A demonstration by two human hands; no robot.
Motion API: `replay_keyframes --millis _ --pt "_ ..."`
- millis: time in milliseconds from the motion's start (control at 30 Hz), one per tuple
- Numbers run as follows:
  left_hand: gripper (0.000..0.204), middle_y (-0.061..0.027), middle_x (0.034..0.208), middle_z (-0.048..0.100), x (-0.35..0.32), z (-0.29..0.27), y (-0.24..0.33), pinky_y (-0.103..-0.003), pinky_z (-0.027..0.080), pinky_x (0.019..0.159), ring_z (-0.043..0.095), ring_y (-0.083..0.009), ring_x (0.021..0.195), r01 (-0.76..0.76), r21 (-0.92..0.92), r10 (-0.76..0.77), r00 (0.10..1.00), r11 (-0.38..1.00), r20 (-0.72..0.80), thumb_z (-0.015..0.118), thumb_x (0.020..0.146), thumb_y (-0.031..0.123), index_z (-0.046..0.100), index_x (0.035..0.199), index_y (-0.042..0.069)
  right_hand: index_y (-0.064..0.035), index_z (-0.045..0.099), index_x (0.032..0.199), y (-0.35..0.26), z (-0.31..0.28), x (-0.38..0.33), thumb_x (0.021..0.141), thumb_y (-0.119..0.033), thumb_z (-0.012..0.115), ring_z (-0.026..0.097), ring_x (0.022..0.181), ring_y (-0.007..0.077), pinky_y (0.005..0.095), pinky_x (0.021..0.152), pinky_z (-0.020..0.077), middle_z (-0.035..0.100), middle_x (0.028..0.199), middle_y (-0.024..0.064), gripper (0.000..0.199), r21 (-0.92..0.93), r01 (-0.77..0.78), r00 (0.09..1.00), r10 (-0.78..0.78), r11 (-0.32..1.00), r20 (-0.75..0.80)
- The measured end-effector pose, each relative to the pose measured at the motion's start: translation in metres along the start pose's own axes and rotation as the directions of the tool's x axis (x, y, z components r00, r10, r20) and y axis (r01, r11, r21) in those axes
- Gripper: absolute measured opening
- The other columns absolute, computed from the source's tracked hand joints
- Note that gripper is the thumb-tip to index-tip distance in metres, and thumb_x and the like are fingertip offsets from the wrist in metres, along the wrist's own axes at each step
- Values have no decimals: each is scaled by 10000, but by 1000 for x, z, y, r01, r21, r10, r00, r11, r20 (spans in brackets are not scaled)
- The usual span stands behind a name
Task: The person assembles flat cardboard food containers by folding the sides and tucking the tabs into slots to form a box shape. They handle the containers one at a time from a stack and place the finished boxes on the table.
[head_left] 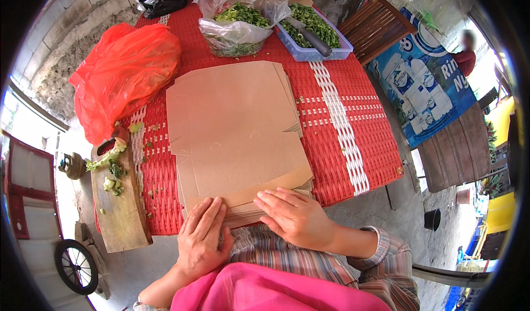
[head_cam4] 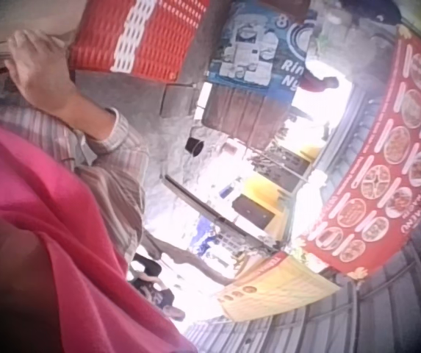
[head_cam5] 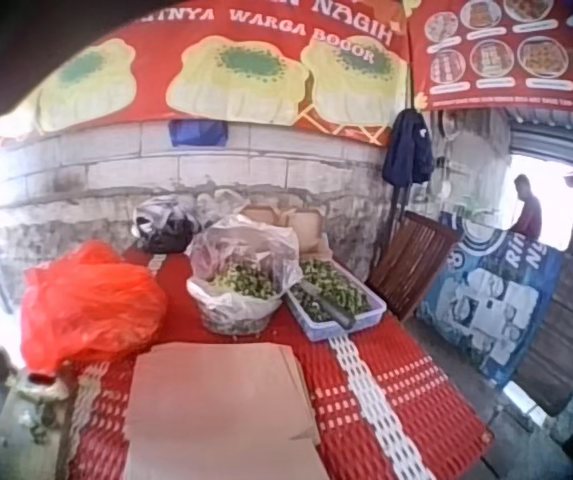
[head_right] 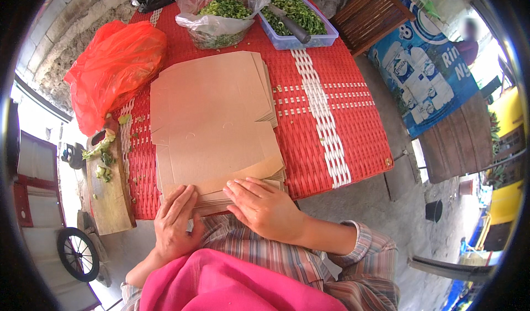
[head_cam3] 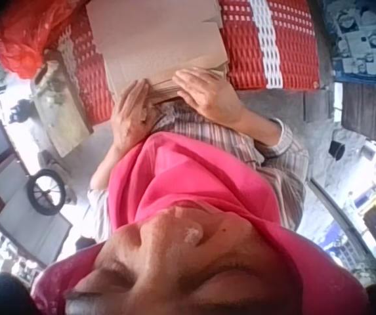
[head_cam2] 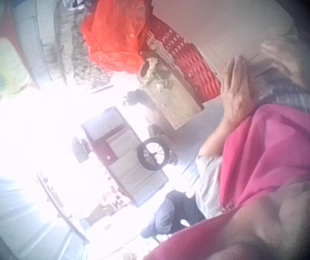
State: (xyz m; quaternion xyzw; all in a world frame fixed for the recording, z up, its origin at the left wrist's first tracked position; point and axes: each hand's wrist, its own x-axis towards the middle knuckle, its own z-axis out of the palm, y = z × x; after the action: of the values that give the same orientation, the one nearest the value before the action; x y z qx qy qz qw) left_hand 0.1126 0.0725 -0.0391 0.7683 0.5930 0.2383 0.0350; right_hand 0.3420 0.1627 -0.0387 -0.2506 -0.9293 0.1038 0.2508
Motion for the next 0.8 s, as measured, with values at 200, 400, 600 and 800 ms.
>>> replay_keyframes --millis 200,400,600,800 --pt "450 -164 1314 621 -22 -5 -9 -469 443 1083 568 -334 1270 87 29 -86 996 996 -39 621 772 10 658 1218 -37 7 689 1150 12 -9 -19 896 -117 690 663 1048 248 385 927 558 681 1138 105 283 1 -79 995 79 997 -62" --pt "422 -125 1282 645 -18 -13 -7 -503 348 1135 592 -281 1233 85 101 -80 996 991 -44 642 786 29 675 1206 4 -12 702 1112 25 -20 -36 923 -92 661 674 972 263 377 838 563 684 1097 109 210 15 -244 955 243 970 -170" --pt "410 -127 1291 590 5 -29 -11 -502 375 1081 565 -336 1161 218 -127 -240 949 968 -205 717 766 69 665 1169 14 -30 612 1214 75 -41 -56 945 -162 652 614 1077 272 378 920 482 624 1159 156 302 278 -410 817 485 869 -313" --pt "245 -154 1142 670 0 -28 -37 -469 456 1025 632 -355 1111 58 -249 -85 991 967 -99 733 749 -22 637 970 19 -120 455 1473 69 -51 -39 792 -510 779 299 1487 285 531 1222 119 448 1500 79 849 194 -299 953 283 934 103"
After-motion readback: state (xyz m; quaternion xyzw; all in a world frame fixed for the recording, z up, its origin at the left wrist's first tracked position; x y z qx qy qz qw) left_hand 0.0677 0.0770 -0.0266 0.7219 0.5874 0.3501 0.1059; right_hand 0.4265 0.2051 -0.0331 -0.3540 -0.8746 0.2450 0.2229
